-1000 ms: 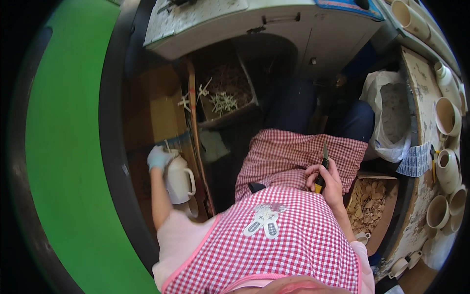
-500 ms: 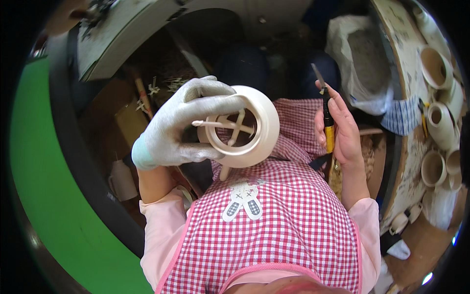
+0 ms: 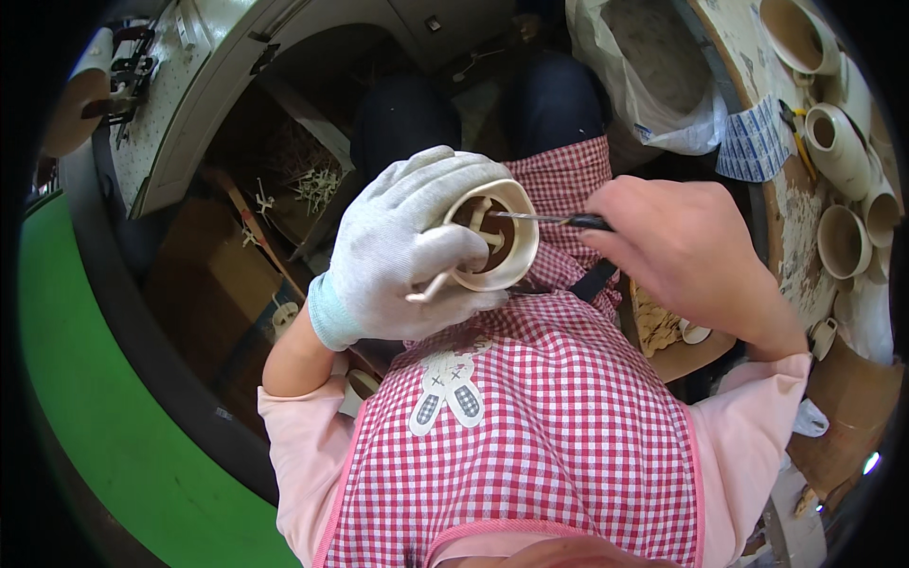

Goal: The person sits and repeatedly picks up white ceramic pitchers, smooths the rim and base with a small tool, and places them on a nearby rack. The person also uses a small wooden disc to rub the exterior surface of each pitcher.

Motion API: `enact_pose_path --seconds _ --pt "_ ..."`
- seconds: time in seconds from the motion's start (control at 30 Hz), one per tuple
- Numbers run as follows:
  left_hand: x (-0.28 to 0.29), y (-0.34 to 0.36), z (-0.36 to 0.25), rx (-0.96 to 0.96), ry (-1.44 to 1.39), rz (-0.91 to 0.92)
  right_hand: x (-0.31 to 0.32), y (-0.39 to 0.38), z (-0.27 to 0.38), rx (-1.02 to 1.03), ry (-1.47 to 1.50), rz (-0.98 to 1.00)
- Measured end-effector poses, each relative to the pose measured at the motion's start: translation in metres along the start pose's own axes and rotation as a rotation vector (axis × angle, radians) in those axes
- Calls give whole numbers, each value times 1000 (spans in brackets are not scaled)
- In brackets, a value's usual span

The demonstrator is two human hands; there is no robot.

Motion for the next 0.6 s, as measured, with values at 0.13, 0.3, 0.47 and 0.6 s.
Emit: enact_pose_path --seconds 0.13,0.3,0.47,0.6 --pt "-15 3 -14 -54 66 181 -18 2 23 105 -261 -153" --pt "-81 14 -24 -71 151 192 -94 -19 -21 -255 -169 89" --pt "-178 7 -48 -188 241 599 -148 -67 -49 -599 290 441" --pt "-157 -2 -65 -212 365 340 -159 -104 -54 -942 919 786"
Point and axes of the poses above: each hand's wrist, its own y-axis towards the middle knuckle, its own x-axis out of the back of the hand, z = x × y, the point moved 7 cm from there along y, towards the middle knuckle, and after that the axes turned 15 degrees about -x, right-handed, at the moved point
